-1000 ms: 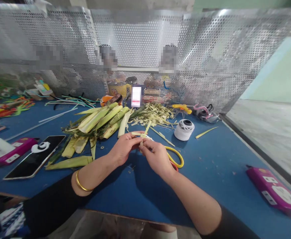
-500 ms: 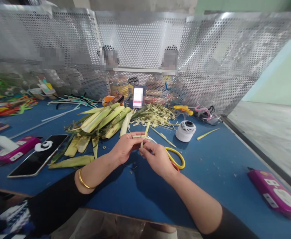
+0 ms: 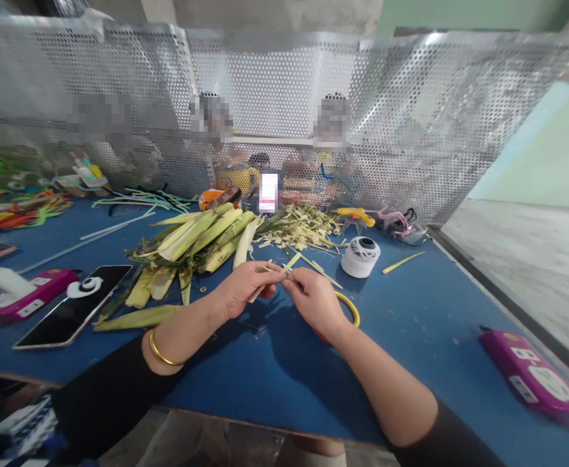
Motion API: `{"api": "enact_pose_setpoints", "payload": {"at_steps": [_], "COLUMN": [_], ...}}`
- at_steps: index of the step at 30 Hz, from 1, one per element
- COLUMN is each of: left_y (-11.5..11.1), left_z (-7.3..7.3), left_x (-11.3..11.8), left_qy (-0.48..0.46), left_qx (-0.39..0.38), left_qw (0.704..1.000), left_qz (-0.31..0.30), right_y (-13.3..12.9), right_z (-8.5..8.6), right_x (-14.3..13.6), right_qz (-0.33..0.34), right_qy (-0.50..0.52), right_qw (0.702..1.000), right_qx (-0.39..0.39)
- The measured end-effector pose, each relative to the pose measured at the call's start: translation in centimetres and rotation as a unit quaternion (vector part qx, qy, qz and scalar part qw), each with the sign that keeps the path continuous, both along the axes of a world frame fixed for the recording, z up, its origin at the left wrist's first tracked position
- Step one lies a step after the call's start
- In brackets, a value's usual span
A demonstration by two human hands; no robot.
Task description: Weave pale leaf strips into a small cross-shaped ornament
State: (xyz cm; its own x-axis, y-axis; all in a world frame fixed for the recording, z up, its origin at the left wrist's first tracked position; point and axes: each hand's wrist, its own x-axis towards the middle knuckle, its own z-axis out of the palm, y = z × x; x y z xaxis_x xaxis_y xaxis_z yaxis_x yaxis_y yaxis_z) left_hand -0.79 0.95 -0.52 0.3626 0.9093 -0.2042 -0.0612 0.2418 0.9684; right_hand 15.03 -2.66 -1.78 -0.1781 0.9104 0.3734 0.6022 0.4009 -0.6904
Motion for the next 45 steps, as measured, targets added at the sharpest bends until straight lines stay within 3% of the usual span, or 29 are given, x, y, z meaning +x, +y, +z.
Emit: {"api": "enact_pose_setpoints", "payload": {"at_steps": [6, 12, 18, 20, 24, 29, 37, 40, 45], "left_y": [0.0, 0.3, 0.0, -0.2, -0.7, -1.1, -1.4, -1.3, -0.7], "left_z": [0.2, -0.1, -0.2, 0.0, 0.1, -0.2, 0.0, 0.0, -0.5], "left_x": [0.2, 0.1, -0.2, -0.2, 0.1, 0.5, 0.5, 0.5, 0.5], "left_qy": [0.040, 0.031, 0.046, 0.068, 0.096, 0.097, 0.131, 0.126, 0.092], "left_qx": [0.018, 0.028, 0.036, 0.040, 0.042, 0.065, 0.153, 0.136, 0.078], "left_qw": [0.999, 0.999, 0.995, 0.989, 0.983, 0.982, 0.965, 0.969, 0.989], "left_qz": [0.003, 0.012, -0.085, -0.122, -0.151, -0.149, -0.169, -0.162, -0.082], "right_y": [-0.5, -0.8, -0.3, 0.1, 0.5, 0.5, 0.6, 0.7, 1.3], "right_z": [0.7, 0.8, 1.7, 1.6, 0.5, -0.4, -1.1, -1.0, 0.1], "right_x": [0.0, 0.1, 1.7, 1.9, 1.2, 0.3, -0.2, -0.1, 1.4], "right_qz": [0.032, 0.023, -0.158, -0.144, -0.035, -0.065, -0.091, -0.107, -0.124], "right_qy": [0.005, -0.080, -0.120, -0.105, -0.005, 0.127, 0.182, 0.186, 0.199], "right_qw": [0.999, 0.995, 0.957, 0.966, 0.999, 0.987, 0.976, 0.975, 0.971], "right_qx": [0.017, 0.049, 0.212, 0.187, 0.017, -0.075, -0.075, -0.060, -0.053]}}
